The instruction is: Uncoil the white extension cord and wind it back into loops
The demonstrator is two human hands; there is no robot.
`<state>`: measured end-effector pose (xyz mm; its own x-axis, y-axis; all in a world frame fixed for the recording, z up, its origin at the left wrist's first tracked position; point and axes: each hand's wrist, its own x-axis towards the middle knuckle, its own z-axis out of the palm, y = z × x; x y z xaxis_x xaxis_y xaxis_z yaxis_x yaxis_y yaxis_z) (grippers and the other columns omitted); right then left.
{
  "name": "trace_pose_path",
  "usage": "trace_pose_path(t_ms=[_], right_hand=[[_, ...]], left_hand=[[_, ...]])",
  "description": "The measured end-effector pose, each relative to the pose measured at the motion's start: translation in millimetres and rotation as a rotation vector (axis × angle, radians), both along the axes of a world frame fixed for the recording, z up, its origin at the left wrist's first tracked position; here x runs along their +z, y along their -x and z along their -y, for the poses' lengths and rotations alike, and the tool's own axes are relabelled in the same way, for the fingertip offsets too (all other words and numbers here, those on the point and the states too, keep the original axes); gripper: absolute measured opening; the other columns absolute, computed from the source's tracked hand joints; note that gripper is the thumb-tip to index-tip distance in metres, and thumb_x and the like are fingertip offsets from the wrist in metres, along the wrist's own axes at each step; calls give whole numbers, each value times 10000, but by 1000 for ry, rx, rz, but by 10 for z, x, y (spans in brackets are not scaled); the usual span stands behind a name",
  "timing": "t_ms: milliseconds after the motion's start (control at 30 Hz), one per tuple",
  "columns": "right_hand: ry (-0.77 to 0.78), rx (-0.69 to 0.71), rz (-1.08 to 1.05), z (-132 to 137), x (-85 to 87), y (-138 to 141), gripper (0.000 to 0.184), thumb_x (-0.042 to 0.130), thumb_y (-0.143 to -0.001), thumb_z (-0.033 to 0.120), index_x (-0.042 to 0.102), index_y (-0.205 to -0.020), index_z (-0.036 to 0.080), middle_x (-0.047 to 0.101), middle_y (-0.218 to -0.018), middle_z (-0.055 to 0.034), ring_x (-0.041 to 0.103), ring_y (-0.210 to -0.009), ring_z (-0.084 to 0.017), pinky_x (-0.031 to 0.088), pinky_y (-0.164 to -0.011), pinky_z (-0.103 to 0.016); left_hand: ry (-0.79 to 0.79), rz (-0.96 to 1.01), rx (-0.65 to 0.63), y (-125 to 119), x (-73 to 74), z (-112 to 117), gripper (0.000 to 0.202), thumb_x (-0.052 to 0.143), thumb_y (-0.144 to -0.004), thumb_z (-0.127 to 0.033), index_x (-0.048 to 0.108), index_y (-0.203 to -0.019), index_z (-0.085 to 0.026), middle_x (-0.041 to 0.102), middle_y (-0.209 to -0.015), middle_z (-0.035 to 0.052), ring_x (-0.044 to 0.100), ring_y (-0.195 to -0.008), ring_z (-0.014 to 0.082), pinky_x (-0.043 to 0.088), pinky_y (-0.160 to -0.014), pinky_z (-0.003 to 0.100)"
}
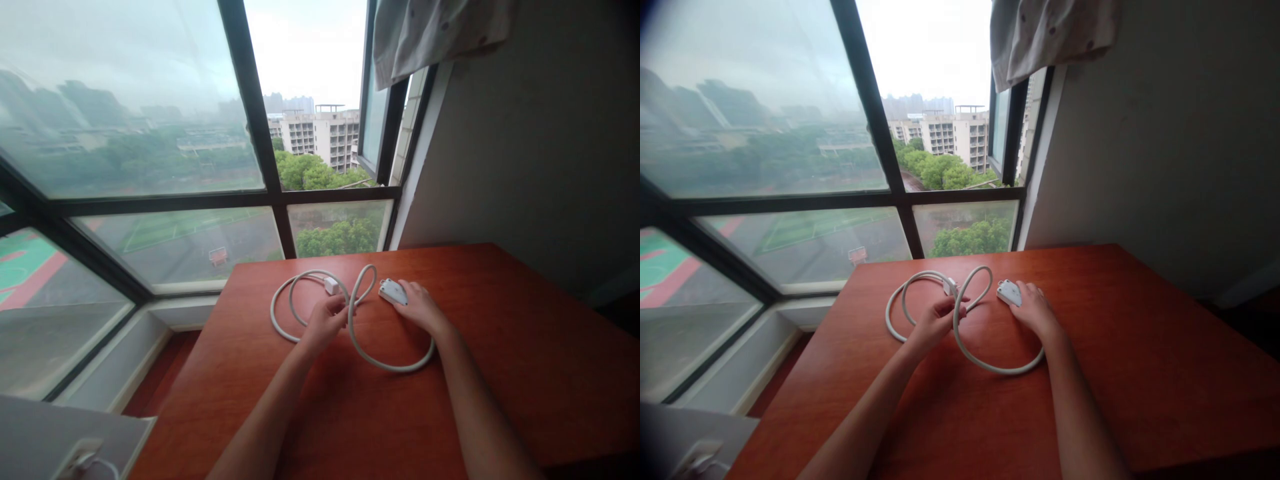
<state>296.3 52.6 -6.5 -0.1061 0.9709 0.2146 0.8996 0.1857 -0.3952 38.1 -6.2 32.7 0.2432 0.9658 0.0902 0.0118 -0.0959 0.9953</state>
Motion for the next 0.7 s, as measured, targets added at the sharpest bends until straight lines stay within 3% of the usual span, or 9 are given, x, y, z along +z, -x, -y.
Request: trace_pose_path(t_ms=[133,267,367,533,700], right_hand=[[91,76,-186,48,194,2,490,653,-630,193,600,-1116,155,610,-1147,-134,569,-1043,-277,432,-917,-367],[249,317,-488,138,349,85,544,662,-594,162,595,-1134,177,623,-1148,-76,586,-1026,-245,460,-881,-334],[338,432,-559,177,354,172,559,666,-585,144,610,-1140,184,639,-1134,-56,602,-995,-237,475,-851,-324],[289,398,-469,123,252,212,567,700,-548,146,637,-1110,180,644,-1126,-66,597,-998,-247,471,-873,-345],[243,332,-423,79,231,146,567,667,-567,157,623,-1133,166,638,-1139,-81,593,-1014,-247,468,-887,-346]], left_hand=[[0,-1,3,-7,-37,-8,390,637,-814,-470,693,-976,-119,595,-685,30,508,-571,89,392,-527,190],[-2,-12,5,-7,-33,-6,449,634,-811,-492,668,-1062,-121,609,-718,38,515,-552,91,416,-531,207],[-15,-52,-4,-17,-17,3,460,620,-818,-501,648,-1076,-122,609,-734,39,512,-549,95,415,-529,212],[-76,-192,-50,-34,10,40,394,540,-873,-469,642,-1039,-126,596,-721,26,513,-591,112,398,-560,212],[-206,-468,-63,4,36,76,286,478,-901,-387,644,-902,-154,601,-707,17,528,-648,139,359,-592,225]])
